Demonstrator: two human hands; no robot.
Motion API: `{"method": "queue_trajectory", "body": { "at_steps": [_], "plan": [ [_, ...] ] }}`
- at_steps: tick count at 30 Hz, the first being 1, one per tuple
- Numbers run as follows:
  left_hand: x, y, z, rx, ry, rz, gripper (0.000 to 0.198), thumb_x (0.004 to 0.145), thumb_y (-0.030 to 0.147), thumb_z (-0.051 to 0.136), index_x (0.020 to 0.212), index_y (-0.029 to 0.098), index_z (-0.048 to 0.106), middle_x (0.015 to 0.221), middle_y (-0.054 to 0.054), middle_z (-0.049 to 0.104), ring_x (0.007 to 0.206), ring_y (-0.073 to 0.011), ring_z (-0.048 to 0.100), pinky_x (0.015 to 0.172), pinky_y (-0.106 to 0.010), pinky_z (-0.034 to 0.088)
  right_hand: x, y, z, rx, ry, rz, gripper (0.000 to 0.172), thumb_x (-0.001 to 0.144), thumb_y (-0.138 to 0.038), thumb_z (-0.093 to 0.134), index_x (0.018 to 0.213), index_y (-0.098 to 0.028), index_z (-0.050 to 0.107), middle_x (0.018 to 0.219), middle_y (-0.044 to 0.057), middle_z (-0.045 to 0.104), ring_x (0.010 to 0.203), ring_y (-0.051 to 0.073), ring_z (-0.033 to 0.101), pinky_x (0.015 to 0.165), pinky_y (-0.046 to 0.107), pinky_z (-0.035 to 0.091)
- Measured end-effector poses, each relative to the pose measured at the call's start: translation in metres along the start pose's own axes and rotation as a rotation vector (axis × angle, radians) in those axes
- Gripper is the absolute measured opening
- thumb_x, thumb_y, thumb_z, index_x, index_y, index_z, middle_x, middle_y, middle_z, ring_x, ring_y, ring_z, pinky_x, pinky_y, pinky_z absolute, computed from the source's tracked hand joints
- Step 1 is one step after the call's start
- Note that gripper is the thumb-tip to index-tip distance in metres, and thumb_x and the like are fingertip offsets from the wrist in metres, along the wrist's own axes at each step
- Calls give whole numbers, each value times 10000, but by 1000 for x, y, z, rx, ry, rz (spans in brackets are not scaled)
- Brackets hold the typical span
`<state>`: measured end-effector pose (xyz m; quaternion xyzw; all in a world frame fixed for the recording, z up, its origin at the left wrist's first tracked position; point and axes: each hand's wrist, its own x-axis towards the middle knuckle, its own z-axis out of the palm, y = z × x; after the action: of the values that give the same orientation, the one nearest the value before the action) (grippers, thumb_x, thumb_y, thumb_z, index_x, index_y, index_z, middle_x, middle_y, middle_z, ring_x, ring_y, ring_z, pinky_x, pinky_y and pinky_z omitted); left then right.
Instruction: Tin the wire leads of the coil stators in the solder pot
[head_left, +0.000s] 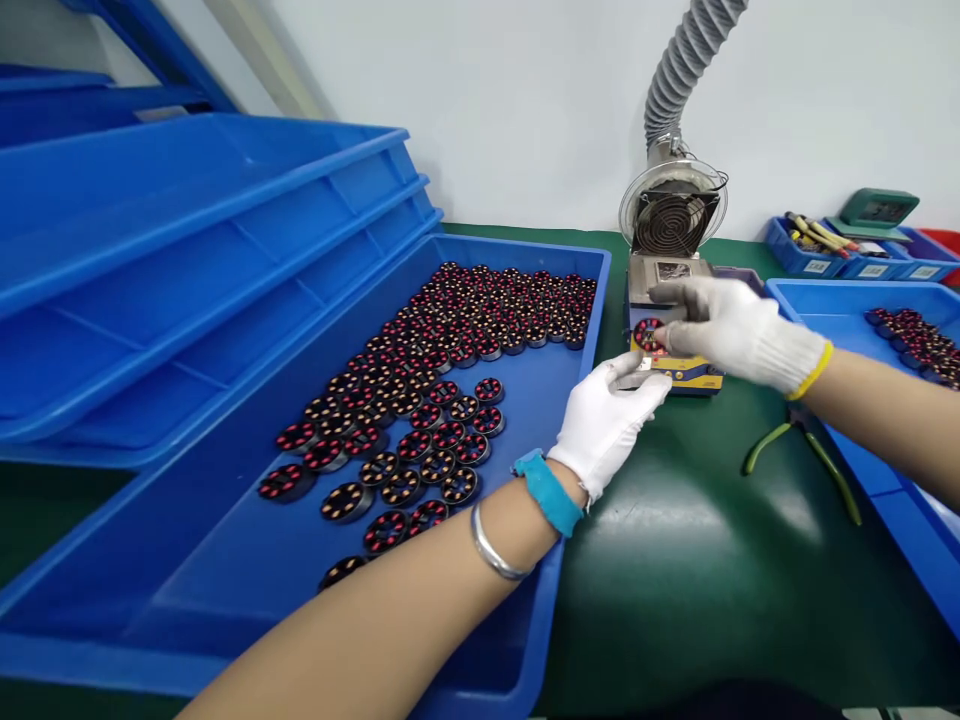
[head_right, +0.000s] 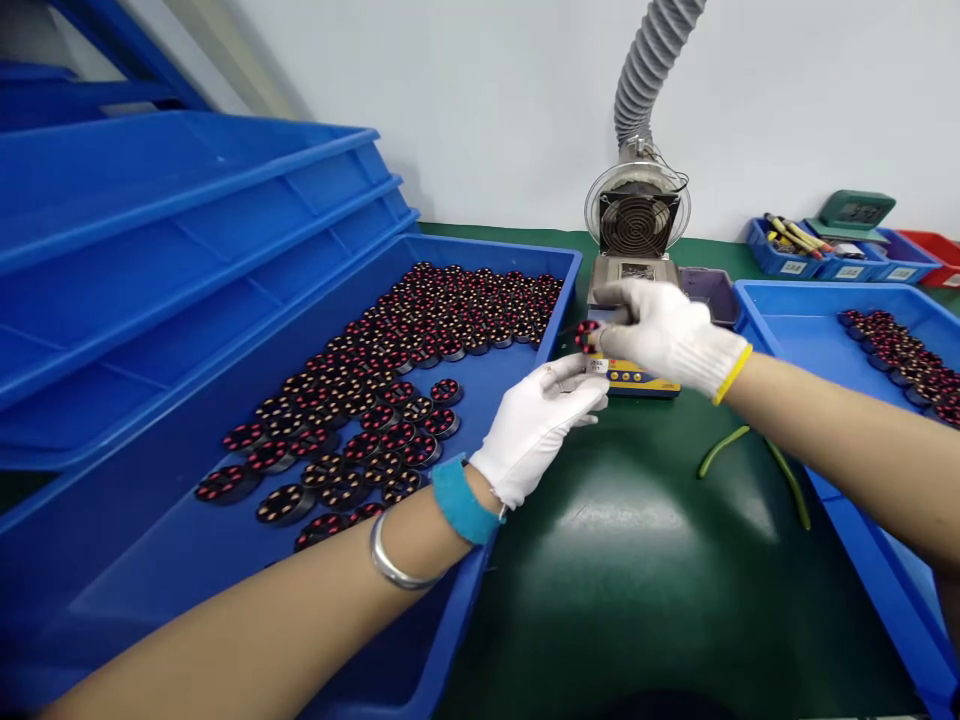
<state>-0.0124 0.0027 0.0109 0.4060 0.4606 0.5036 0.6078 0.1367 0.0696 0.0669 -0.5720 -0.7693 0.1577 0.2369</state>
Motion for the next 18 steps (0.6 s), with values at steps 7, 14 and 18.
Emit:
{"method": "queue_trajectory", "body": {
  "at_steps": [7, 14, 18],
  "plan": [
    [0, 4, -1, 5, 19, -2, 316, 708, 220, 717, 1001, 118, 662, 829, -40, 712, 695, -128, 655, 733, -305, 542, -32, 7, 11, 474, -409, 111, 283, 847, -363, 553, 1060, -217, 671, 793, 24, 707, 662, 155, 664, 619, 276, 570],
    [1, 4, -2, 65, 1, -43, 322, 748, 225, 701, 1044, 111, 645, 849, -53, 714, 692, -125, 668, 705, -281, 548, -16, 18, 3, 664, -403, 239, 286, 745, -237, 670, 1024, -174, 673, 724, 35, 705, 631, 143, 664, 581, 237, 572],
    [1, 5, -2, 109, -19, -75, 327, 778, 246, 678, 1066, 98, 633, 924, -85, 715, 701, -128, 671, 702, -286, 546, 15, 34, -5, 531, -147, 239, 315, 736, -263, 675, 1044, -196, 680, 782, 47, 725, 677, 164, 686, 627, 273, 587]
  ]
}}
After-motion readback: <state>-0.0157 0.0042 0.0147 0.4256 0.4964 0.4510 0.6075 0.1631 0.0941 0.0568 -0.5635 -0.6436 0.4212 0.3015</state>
